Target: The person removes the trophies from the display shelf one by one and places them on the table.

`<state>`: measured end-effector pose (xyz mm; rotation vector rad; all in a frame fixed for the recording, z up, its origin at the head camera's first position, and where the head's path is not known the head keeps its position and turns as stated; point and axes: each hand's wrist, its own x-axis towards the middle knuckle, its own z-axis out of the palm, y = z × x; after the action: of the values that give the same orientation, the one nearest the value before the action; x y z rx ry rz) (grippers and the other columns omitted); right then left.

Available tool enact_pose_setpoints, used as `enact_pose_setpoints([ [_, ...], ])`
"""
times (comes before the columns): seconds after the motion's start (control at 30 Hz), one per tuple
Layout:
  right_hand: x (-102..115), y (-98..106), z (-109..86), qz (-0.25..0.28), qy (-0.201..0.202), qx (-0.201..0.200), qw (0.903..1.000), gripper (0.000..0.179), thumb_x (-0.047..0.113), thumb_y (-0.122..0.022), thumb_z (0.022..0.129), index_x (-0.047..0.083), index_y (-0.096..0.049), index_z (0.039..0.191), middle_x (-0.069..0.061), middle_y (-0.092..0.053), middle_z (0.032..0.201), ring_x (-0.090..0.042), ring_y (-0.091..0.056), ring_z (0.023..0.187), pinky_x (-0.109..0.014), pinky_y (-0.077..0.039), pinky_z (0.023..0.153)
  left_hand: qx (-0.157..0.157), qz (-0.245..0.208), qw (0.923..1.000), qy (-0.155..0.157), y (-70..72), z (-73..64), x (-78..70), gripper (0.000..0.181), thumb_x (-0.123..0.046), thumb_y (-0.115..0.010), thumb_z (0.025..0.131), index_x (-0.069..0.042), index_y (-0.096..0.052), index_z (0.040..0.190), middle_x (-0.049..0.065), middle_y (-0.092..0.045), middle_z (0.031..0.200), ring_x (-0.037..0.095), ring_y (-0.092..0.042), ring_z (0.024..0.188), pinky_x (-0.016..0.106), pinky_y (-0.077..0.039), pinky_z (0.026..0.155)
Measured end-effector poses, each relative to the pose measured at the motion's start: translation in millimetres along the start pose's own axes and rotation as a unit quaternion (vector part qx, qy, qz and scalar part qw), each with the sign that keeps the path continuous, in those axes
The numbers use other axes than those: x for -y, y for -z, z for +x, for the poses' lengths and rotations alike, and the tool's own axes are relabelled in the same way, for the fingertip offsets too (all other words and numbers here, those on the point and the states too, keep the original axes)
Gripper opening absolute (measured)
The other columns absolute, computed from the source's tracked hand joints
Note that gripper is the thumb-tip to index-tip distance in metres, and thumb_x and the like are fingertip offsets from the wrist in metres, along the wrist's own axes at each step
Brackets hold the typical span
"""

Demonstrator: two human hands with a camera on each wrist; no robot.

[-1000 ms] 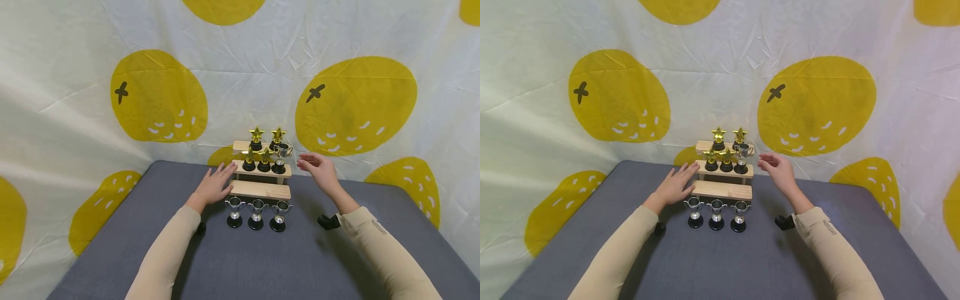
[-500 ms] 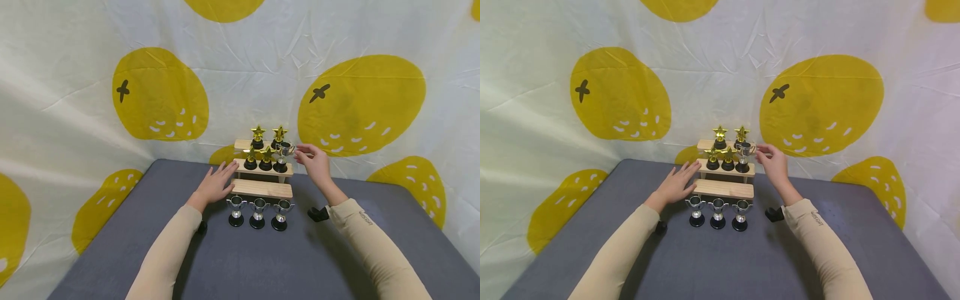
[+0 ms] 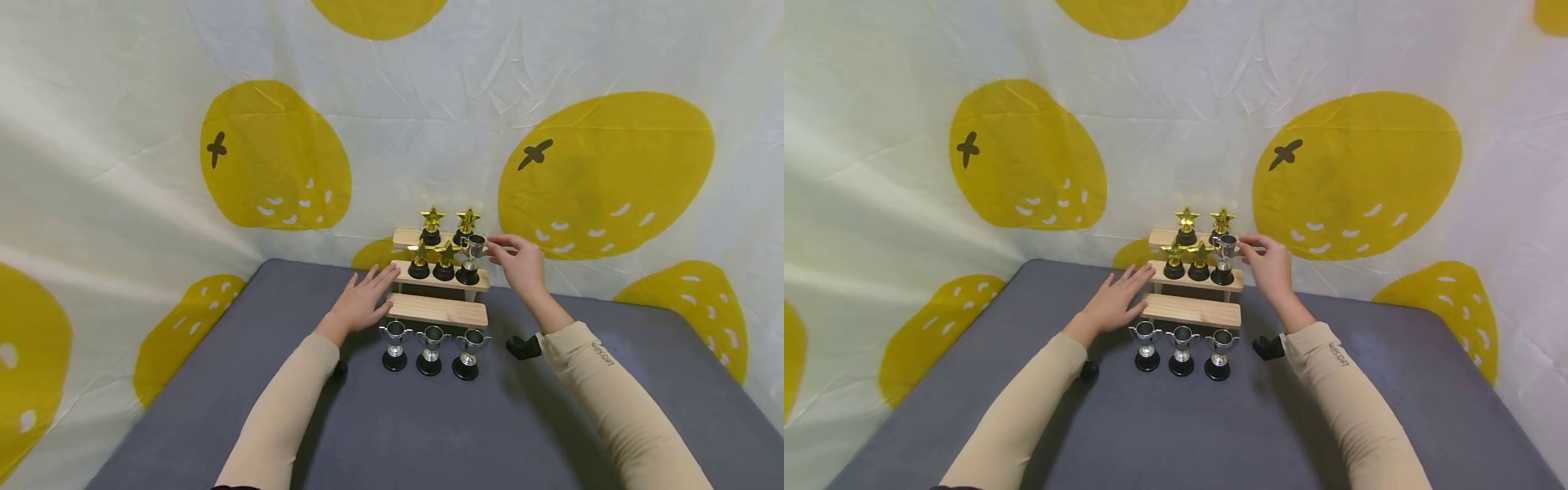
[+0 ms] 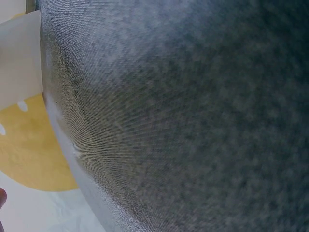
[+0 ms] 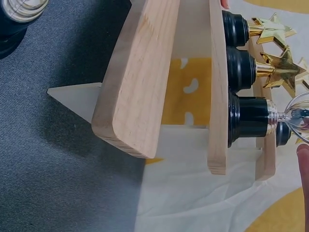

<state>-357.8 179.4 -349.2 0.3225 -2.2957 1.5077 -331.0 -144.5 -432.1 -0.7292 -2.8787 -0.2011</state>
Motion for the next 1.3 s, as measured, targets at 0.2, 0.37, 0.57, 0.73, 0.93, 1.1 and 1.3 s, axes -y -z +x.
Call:
enact_pose_setpoints([
  [0.2, 2.1, 0.8, 1.1, 0.003, 0.002, -0.004, 1.0000, 0.028, 0.013, -0.065, 0.103, -0.009, -0.071, 0.120, -0.026, -0.070, 0.111, -0.022, -0.075, 0.086, -0.019, -0.058, 0.074, -0.002, 0.002, 1.0000, 0.004, -0.5, 2.2, 0.8, 0.068, -0.041, -0.046, 0.109, -0.024, -0.015, 0.167, -0.007, -0.010, 0.172, 0.029, -0.016, 0.156, 0.066, -0.019, 0.118],
  [0.37, 2.4, 4.8, -1.4, 0.036, 0.004, -0.011, 0.9993, 0.028, 0.009, -0.065, 0.102, -0.012, -0.070, 0.119, -0.031, -0.070, 0.110, -0.003, -0.072, 0.076, -0.020, -0.058, 0.073, -0.008, 0.002, 0.9999, -0.007, -2.9, 3.6, 1.6, 0.068, -0.041, -0.046, 0.108, -0.023, -0.016, 0.167, -0.005, -0.012, 0.171, 0.033, -0.021, 0.154, 0.068, -0.021, 0.117],
  [0.57, 9.5, 14.8, -8.7, 0.047, 0.008, 0.000, 0.9989, 0.029, 0.009, -0.064, 0.103, -0.014, -0.069, 0.119, -0.034, -0.068, 0.113, 0.010, -0.066, 0.071, -0.020, -0.058, 0.074, -0.004, 0.004, 1.0000, -0.002, -3.5, 3.7, 1.8, 0.069, -0.041, -0.046, 0.108, -0.024, -0.015, 0.167, -0.006, -0.010, 0.172, 0.030, -0.018, 0.155, 0.066, -0.020, 0.118],
  [0.73, 19.6, 24.1, -17.9, 0.043, 0.015, 0.000, 0.9990, 0.028, 0.004, -0.063, 0.101, -0.017, -0.067, 0.119, -0.037, -0.066, 0.113, 0.011, -0.065, 0.070, -0.019, -0.058, 0.073, -0.001, 0.007, 1.0000, -0.001, -2.8, 3.8, 1.5, 0.069, -0.041, -0.046, 0.109, -0.024, -0.015, 0.167, -0.006, -0.010, 0.172, 0.030, -0.017, 0.155, 0.066, -0.020, 0.117],
  [0.93, 2.6, 32.2, -22.9, 0.044, 0.028, -0.008, 0.9986, 0.027, 0.006, -0.066, 0.101, -0.014, -0.069, 0.118, -0.032, -0.069, 0.110, 0.008, -0.068, 0.074, -0.019, -0.058, 0.072, 0.001, 0.004, 1.0000, 0.000, -1.7, 3.4, 0.0, 0.069, -0.041, -0.046, 0.109, -0.024, -0.014, 0.167, -0.006, -0.010, 0.172, 0.030, -0.017, 0.155, 0.067, -0.019, 0.118],
  [1.1, -0.6, 39.9, -33.8, 0.036, 0.036, -0.010, 0.9986, 0.026, 0.007, -0.067, 0.100, -0.012, -0.070, 0.118, -0.012, -0.073, 0.103, 0.006, -0.070, 0.077, -0.019, -0.057, 0.073, 0.000, 0.003, 1.0000, -0.001, -0.9, 3.3, -0.9, 0.068, -0.041, -0.045, 0.109, -0.024, -0.014, 0.167, -0.006, -0.011, 0.172, 0.030, -0.017, 0.155, 0.067, -0.019, 0.118],
  [1.3, -5.3, 47.7, -46.7, 0.044, 0.044, -0.014, 0.9980, 0.024, 0.004, -0.068, 0.099, -0.013, -0.071, 0.117, 0.005, -0.072, 0.099, 0.003, -0.071, 0.080, -0.018, -0.057, 0.072, 0.003, 0.005, 1.0000, -0.001, 0.0, 2.5, -1.1, 0.069, -0.041, -0.045, 0.109, -0.023, -0.014, 0.167, -0.005, -0.010, 0.172, 0.029, -0.015, 0.156, 0.066, -0.019, 0.118],
])
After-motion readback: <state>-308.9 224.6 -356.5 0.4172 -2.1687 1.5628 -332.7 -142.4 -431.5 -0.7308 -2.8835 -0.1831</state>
